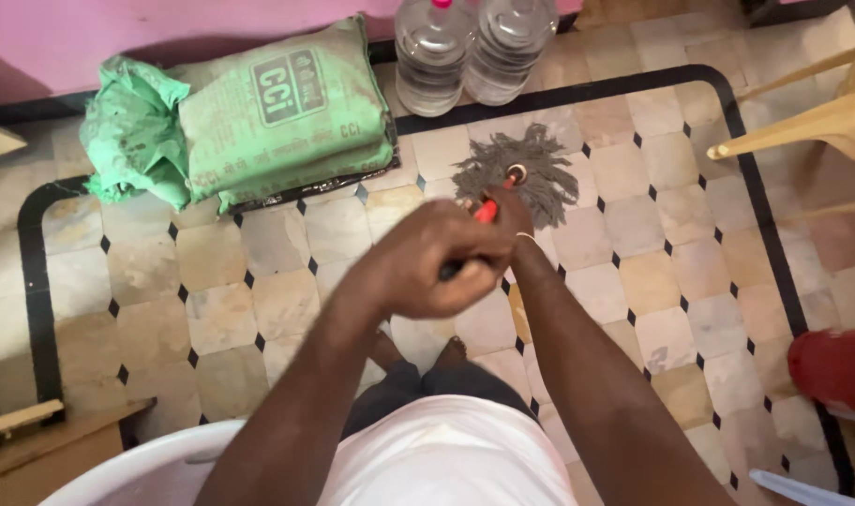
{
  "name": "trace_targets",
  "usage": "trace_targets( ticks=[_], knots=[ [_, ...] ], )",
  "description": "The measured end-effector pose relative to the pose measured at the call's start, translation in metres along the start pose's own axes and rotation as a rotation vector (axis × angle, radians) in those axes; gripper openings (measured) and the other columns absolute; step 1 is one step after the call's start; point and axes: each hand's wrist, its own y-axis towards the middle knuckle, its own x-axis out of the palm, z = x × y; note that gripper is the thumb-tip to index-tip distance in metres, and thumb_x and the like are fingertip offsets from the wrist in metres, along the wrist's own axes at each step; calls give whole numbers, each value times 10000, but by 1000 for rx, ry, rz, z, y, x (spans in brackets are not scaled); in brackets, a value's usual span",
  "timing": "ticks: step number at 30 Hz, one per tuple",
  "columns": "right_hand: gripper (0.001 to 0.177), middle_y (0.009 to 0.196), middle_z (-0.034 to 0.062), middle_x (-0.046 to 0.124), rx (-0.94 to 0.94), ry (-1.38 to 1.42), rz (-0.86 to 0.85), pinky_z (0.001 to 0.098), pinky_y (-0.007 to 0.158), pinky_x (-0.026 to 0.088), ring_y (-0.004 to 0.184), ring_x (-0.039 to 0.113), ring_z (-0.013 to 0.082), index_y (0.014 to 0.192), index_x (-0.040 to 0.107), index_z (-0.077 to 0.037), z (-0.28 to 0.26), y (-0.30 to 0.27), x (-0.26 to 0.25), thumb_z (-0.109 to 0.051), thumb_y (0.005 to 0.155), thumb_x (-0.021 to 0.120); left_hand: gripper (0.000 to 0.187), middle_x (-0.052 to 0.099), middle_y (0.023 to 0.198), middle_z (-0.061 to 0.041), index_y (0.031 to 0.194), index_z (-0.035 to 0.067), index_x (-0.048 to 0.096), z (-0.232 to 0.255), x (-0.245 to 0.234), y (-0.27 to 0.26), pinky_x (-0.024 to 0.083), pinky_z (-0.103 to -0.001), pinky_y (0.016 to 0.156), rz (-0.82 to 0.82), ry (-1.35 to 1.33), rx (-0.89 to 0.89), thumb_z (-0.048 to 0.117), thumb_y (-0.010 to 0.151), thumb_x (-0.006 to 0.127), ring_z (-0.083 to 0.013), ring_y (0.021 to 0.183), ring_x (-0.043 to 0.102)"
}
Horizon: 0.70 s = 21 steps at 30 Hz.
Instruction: The person cleans the floor by hand using a mop, moving furniture aside to reach different areas.
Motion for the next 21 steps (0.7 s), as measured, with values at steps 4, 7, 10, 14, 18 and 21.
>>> trace_targets(
  ticks=[4,7,10,14,18,21],
  knots=[
    [154,950,58,608,-262,-368,-185,343,852,549,911,630,167,995,602,-70,-6,5,55,-201,937,657,129,561,603,-54,790,78,643,14,-33,20,422,-364,517,-40,96,-10,143,764,535,-206,499,519],
    [180,1017,39,606,-426,-532,-260,322,889,536,973,620,134,1055,591,-93,-31,2,73,-207,932,656,131,527,646,-69,803,40,597,27,-43,38,415,-357,560,-66,162,33,156,819,539,-195,552,490],
    [225,1084,19,603,-507,-526,-324,301,926,522,1036,609,101,1116,581,-117,-64,0,81,-212,926,656,159,528,640,-58,765,41,576,27,-39,74,407,-353,565,-98,234,95,182,827,534,-177,566,495],
    [299,1174,-6,600,-434,-250,-406,273,975,505,1119,595,57,1196,567,-148,-111,-10,73,-219,919,655,212,527,599,-60,742,33,557,27,-23,110,381,-374,534,-90,242,-32,217,835,506,-185,542,496],
    [168,1080,-59,572,-370,408,-451,216,916,468,1039,558,-17,1119,534,-182,-142,-17,47,-210,963,589,228,541,644,-69,777,36,560,19,14,148,424,-387,573,-121,279,42,236,868,502,-200,587,532],
    [78,930,-64,517,-488,931,-443,187,816,419,895,498,-37,990,488,-148,-132,-5,21,-174,1010,558,235,531,679,-85,820,25,557,6,39,168,447,-396,632,-143,265,100,245,890,508,-213,618,538]
  ],
)
